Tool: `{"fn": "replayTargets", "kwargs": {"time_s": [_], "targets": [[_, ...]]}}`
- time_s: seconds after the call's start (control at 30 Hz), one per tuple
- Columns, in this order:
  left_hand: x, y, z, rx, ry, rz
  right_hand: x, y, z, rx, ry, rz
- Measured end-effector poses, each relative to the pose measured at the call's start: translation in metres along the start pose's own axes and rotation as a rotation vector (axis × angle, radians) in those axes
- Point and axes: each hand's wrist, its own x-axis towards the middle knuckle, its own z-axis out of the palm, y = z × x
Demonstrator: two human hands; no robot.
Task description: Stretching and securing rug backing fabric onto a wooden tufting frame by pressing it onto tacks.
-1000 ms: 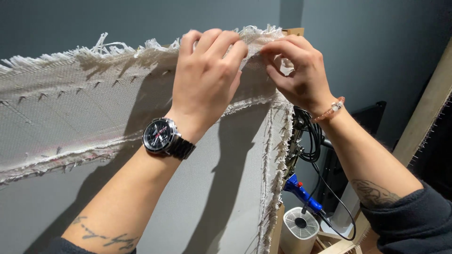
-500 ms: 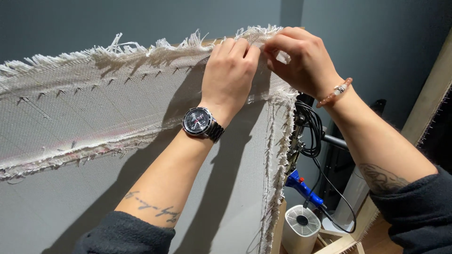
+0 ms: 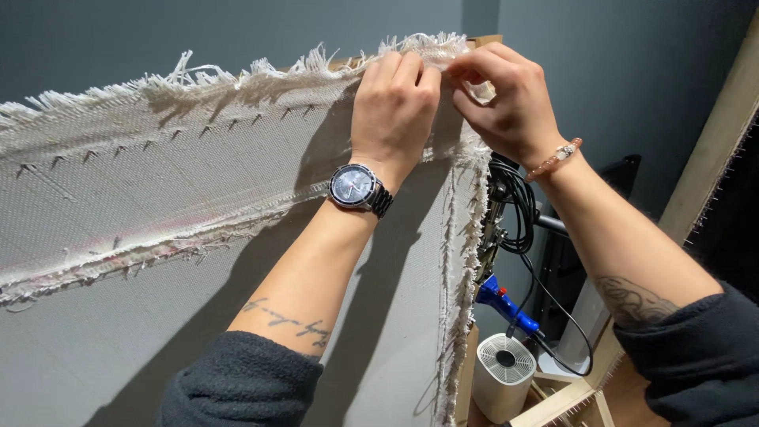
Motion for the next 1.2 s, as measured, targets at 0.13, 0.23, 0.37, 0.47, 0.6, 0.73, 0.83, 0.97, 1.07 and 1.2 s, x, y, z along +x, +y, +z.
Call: {"fn": "replayTargets", "kwargs": {"time_s": [0.13, 0.23, 0.37, 0.47, 0.6, 0.73, 0.83, 0.97, 1.07, 1.2], "targets": [[-0.003, -0.002, -0.011, -0.052, -0.003, -0.040, -0.004, -0.016, 0.011, 0.018, 0.065, 0.022], [-0.010, 0.000, -0.020, -0.058, 0.016, 0.003, -0.009, -0.031, 0.024, 0.094, 0.150, 0.086], [-0.013, 0.005, -0.019, -0.059, 0.055, -0.039, -0.007, -0.045, 0.036, 0.059, 0.282, 0.156], [-0.013, 0.001, -0.020, -0.064, 0.069, -0.031, -0.003, -0.043, 0.039, 0.023, 0.308, 0.143], [-0.010, -0.006, -0.020, -0.017, 0.077, 0.034, 0.002, -0.032, 0.042, -0.080, 0.305, 0.013], [-0.007, -0.005, -0.018, 0.021, 0.078, 0.043, 0.000, -0.030, 0.042, -0.061, 0.294, 0.005], [-0.009, -0.005, -0.024, 0.110, 0.113, -0.023, -0.008, -0.030, 0.046, 0.014, 0.300, 0.039], [-0.016, -0.009, -0.030, 0.073, 0.032, -0.050, -0.024, -0.034, 0.053, 0.052, 0.339, 0.070], [-0.022, -0.009, -0.032, 0.078, 0.010, -0.047, -0.037, -0.041, 0.059, -0.012, 0.348, 0.057], [-0.034, -0.010, -0.037, 0.116, -0.050, -0.038, -0.053, -0.040, 0.072, -0.095, 0.271, 0.072]]}}
